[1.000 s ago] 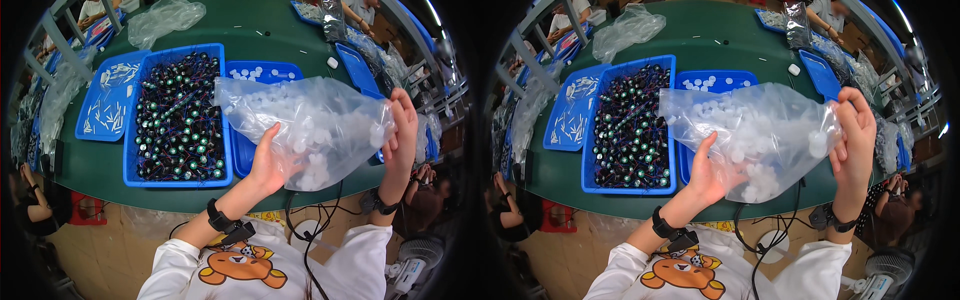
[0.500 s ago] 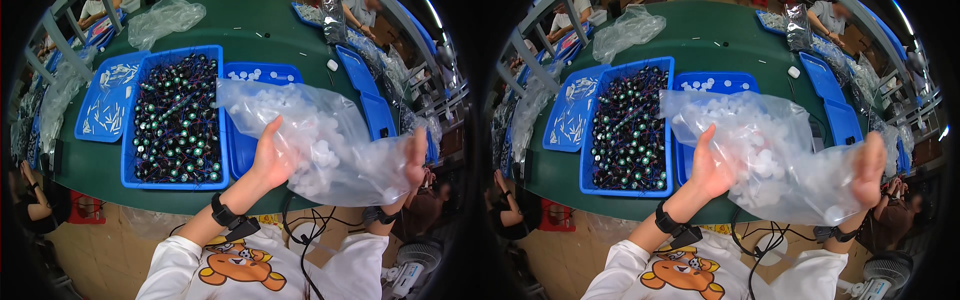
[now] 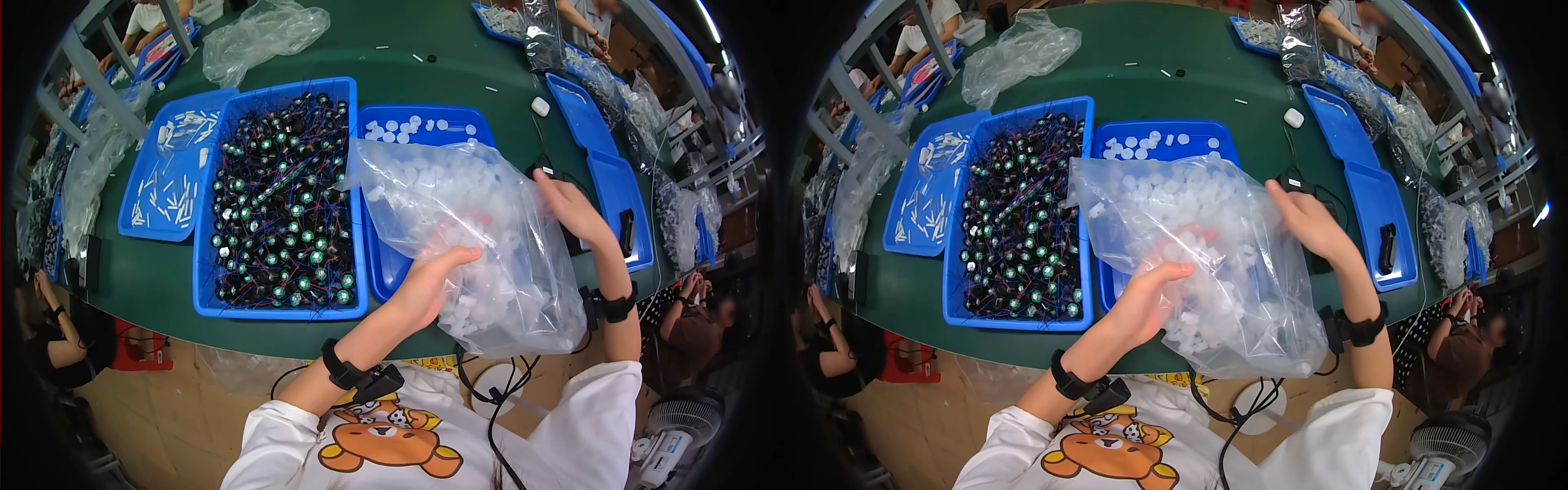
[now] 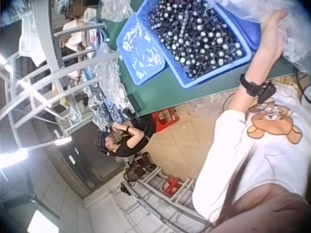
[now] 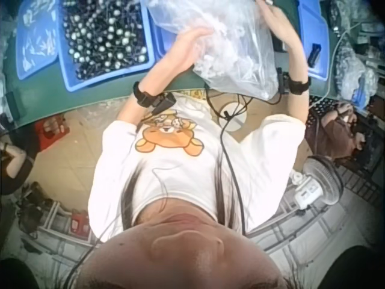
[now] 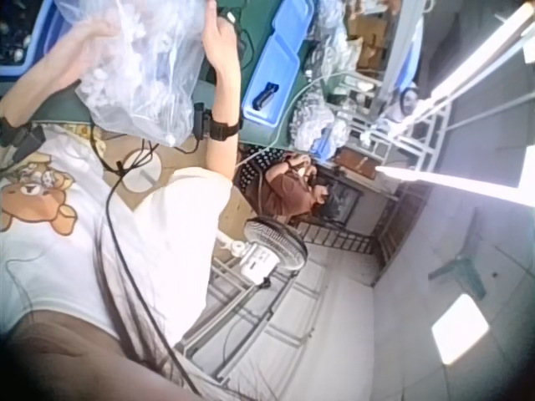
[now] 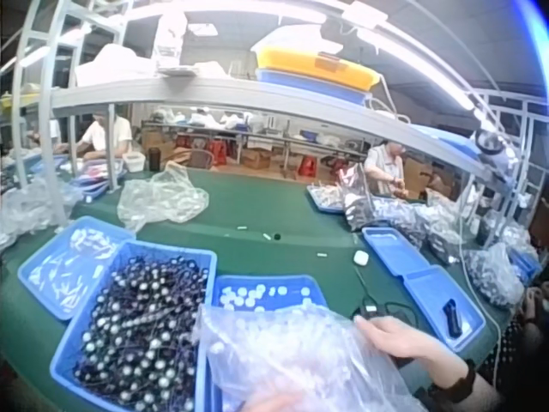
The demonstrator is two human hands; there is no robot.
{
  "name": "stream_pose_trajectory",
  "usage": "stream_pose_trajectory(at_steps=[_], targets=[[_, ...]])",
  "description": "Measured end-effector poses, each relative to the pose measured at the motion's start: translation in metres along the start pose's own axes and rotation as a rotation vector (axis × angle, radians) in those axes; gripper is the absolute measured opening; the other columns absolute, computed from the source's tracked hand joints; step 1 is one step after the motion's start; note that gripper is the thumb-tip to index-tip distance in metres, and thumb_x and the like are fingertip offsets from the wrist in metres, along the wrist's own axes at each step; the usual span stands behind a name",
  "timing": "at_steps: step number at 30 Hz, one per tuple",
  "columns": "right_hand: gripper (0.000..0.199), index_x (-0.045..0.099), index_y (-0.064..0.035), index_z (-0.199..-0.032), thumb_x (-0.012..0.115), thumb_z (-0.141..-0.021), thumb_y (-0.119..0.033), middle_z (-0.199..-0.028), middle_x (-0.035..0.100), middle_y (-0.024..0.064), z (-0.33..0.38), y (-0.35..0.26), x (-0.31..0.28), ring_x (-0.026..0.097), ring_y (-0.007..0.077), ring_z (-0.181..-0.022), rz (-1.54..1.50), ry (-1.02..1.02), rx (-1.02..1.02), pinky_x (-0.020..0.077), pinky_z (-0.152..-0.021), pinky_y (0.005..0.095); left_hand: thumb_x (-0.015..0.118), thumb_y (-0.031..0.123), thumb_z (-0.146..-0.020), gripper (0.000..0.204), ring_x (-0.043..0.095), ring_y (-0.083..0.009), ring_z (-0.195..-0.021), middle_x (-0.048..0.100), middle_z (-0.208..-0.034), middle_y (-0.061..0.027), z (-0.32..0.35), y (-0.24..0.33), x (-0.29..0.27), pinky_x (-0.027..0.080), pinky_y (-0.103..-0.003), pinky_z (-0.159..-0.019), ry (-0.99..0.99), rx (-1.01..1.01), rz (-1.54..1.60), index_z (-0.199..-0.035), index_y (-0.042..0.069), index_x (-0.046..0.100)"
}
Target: The recorder is assembling small electronic lighting components, specifically inserting small circuit boards with LEDs and wires into white plastic housings.
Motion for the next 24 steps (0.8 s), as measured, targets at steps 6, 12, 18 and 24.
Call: stream_pose_trajectory(at_steps=[6, 12, 18, 24], targets=[[0.016, 0.055, -0.0023, -0.093, 0.061, -0.083, -0.014, -0.082, 0.057, 0.0, 0.002, -0.02, 0.021, 0.051, 0.0047, -0.072, -0.419, -0.12, -0.121, 0.0396, -0.065, 0.0185, 0.049, 0.026, -0.085, 0.055, 0.043, -0.0256, -0.12, 0.043, -0.133, -0.0137, 0.007, 0.008, -0.001, 0.033, -0.038, -0.102, 0.022, 0.04, -0.217, -0.132, 0.001, 0.036], [0.028, 0.05, -0.0029, -0.112, 0.053, -0.084, -0.008, -0.106, 0.056, 0.005, 0.004, 0.005, 0.01, 0.054, 0.0134, -0.097, -1.05, -0.186, -0.279, 0.0415, -0.085, 0.0267, 0.038, 0.06, -0.083, 0.083, 0.04, -0.0292, -0.123, 0.041, -0.133, -0.0195, 0.019, 0.008, -0.02, 0.027, -0.043, -0.105, 0.062, -0.008, 0.45, -0.131, -0.007, 0.035], [0.047, 0.041, -0.0009, -0.128, 0.046, -0.081, -0.006, -0.12, 0.052, 0.0116, 0.008, -0.014, 0.034, 0.052, 0.0216, -0.109, -1.391, -0.443, -0.304, 0.0396, -0.095, 0.034, 0.035, 0.036, -0.093, 0.052, 0.048, -0.0288, -0.115, 0.046, -0.129, -0.0155, 0.031, -0.009, -0.036, 0.036, -0.043, -0.099, 0.287, -0.053, 0.27, -0.129, -0.001, 0.037], [0.036, 0.05, -0.0015, -0.114, 0.049, -0.087, -0.025, -0.101, 0.057, 0.0063, -0.006, -0.006, 0.031, 0.056, 0.0145, -0.092, -0.747, -0.06, -0.249, 0.045, -0.08, 0.0281, 0.04, 0.013, -0.087, 0.048, 0.052, -0.0239, -0.108, 0.051, -0.122, -0.0122, 0.028, -0.01, -0.028, 0.041, -0.038, -0.094, 0.166, -0.101, 0.255, -0.134, 0.004, 0.034]])
Point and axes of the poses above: each hand's wrist, its own z-axis away from the middle knuckle, its own x-axis out of the palm, y = z × x, the point moved 5 cm from there along -z, towards the middle knuckle
